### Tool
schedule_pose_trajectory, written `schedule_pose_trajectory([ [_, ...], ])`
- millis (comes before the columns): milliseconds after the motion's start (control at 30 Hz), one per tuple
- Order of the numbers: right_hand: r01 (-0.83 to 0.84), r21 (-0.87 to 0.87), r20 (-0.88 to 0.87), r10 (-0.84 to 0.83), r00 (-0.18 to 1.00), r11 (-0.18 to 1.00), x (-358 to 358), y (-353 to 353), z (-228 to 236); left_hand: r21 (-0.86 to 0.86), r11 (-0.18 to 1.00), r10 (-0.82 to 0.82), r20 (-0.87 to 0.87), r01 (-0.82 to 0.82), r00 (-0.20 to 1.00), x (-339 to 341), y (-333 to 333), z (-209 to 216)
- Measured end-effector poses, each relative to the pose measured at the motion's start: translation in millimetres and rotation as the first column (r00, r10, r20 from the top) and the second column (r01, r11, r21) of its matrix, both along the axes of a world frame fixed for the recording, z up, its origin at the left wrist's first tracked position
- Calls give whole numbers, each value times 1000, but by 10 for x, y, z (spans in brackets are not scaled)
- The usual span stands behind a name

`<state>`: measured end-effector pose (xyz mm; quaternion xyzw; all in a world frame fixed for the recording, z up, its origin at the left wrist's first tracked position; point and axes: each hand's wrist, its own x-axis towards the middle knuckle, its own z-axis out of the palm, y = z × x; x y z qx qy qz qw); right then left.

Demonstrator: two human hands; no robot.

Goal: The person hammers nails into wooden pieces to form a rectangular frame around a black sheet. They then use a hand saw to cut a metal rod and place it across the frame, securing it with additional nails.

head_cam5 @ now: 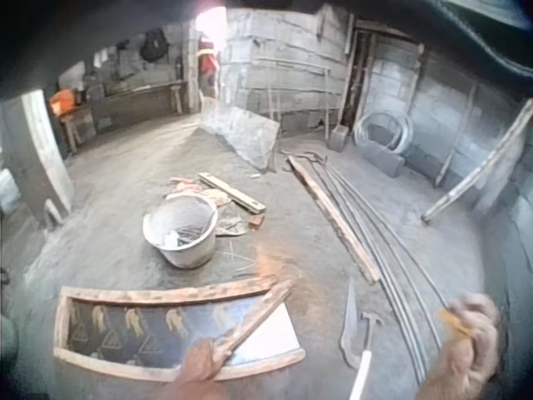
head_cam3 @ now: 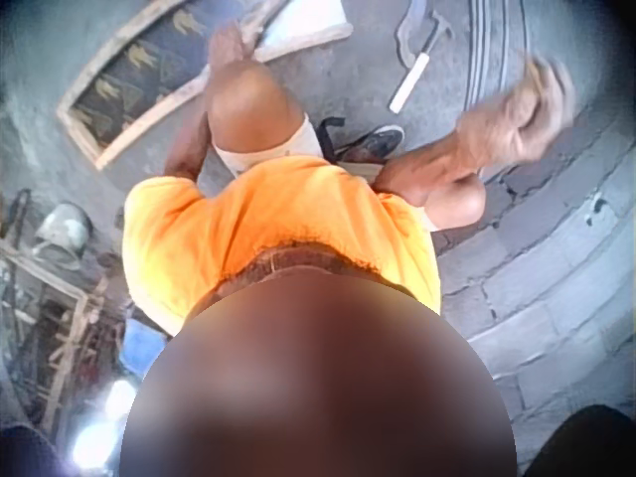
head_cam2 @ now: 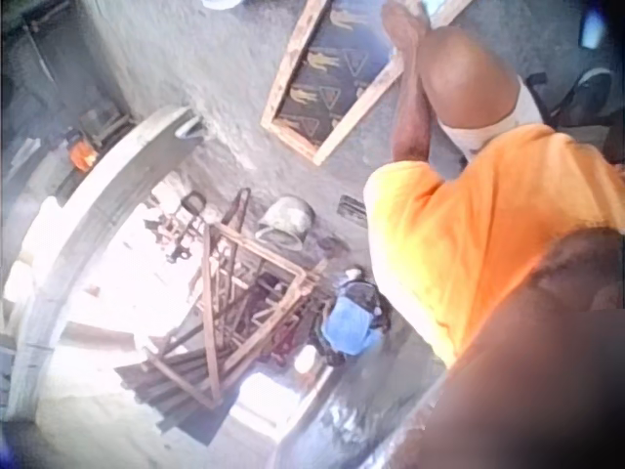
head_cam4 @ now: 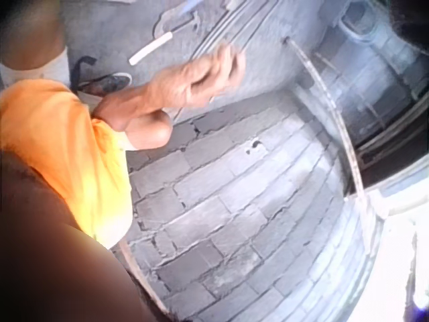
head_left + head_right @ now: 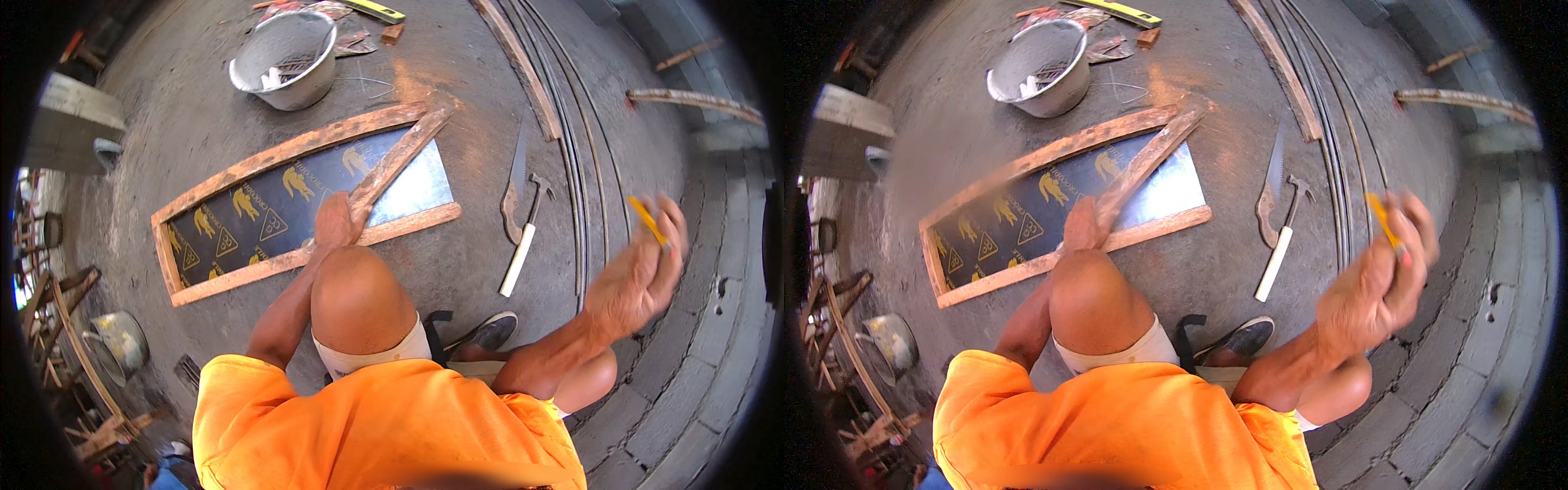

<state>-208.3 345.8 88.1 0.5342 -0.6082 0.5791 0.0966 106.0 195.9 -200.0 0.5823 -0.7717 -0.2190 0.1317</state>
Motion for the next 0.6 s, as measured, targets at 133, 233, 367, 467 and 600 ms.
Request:
schedule_pose_trajectory([
  [133,135,-170,-151,-162,975,976,18,208,240,-13,997,81,-100,-82,992,-39,172,-46],
  [233,-286,-223,155,323,934,932,109,325,376,10,989,148,-62,-148,987,-10,182,-145],
  [367,-623,-320,201,693,692,714,332,374,591,77,981,172,73,-177,982,-5,86,-273],
  [467,-655,-335,151,724,673,678,508,394,754,171,953,232,110,-248,966,-76,114,-280],
  [600,-659,-322,156,724,672,680,677,356,890,188,941,267,105,-283,958,-125,129,-188],
])
